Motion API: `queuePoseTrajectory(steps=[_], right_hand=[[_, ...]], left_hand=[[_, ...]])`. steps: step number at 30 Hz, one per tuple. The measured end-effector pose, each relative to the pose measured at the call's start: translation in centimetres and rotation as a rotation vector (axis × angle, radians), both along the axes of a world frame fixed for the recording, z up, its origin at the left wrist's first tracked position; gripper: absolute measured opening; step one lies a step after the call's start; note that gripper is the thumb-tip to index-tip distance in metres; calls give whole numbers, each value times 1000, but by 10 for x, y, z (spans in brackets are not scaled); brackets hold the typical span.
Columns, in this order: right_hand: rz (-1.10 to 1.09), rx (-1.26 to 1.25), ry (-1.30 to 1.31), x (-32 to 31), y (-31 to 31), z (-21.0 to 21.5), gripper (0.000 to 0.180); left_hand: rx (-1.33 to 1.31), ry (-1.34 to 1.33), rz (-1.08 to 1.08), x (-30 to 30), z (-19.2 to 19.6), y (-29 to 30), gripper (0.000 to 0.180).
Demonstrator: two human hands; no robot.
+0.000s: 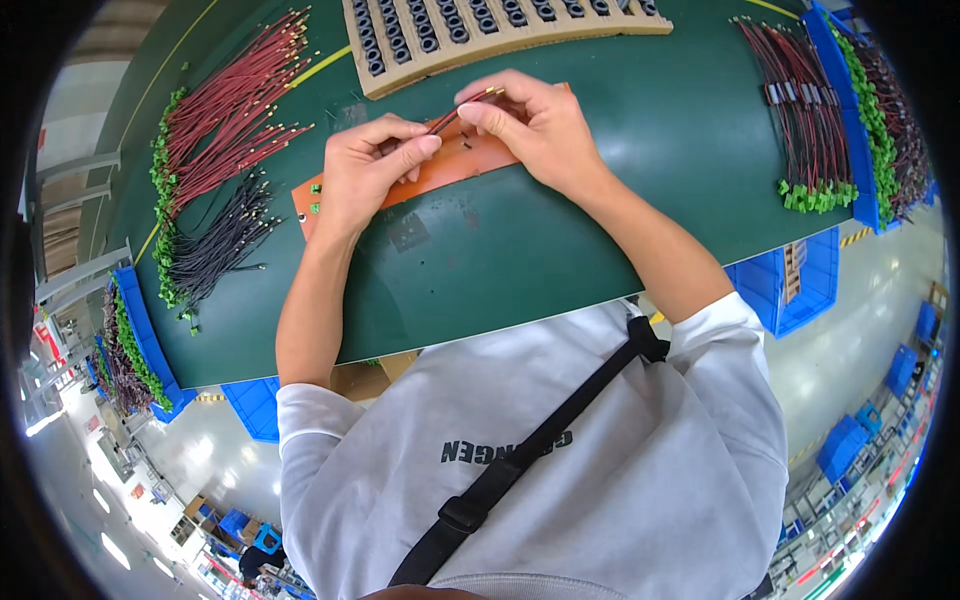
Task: The person assembles wire harnesses by inserting red and black wires into green connectors. They use a handheld crimping tool to secure the connections and place the finished harnesses into a wooden storage rack. The process is repeated for multiple units.
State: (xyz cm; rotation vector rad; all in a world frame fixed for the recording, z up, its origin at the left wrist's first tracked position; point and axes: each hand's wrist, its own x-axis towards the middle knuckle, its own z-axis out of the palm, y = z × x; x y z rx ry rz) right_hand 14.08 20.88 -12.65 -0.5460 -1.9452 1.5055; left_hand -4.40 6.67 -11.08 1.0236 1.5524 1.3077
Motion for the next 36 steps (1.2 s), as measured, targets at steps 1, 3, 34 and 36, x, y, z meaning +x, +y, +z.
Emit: queuePoseTrajectory(steps=[1,3,34,36], right_hand=[[0,-63,39,-1,-1,-2,17],[5,-125,35,1,-1,2,19],[-8,-219,2,2,0,7,28],[-16,-206,-7,2,0,7,27]], left_hand=[[8,3,-14,-1,-2,1,12],[-10,13,-39,-2,0,0,14],[63,41,82,8,-3,-2,14],[43,24,94,9,-3,-2,15]])
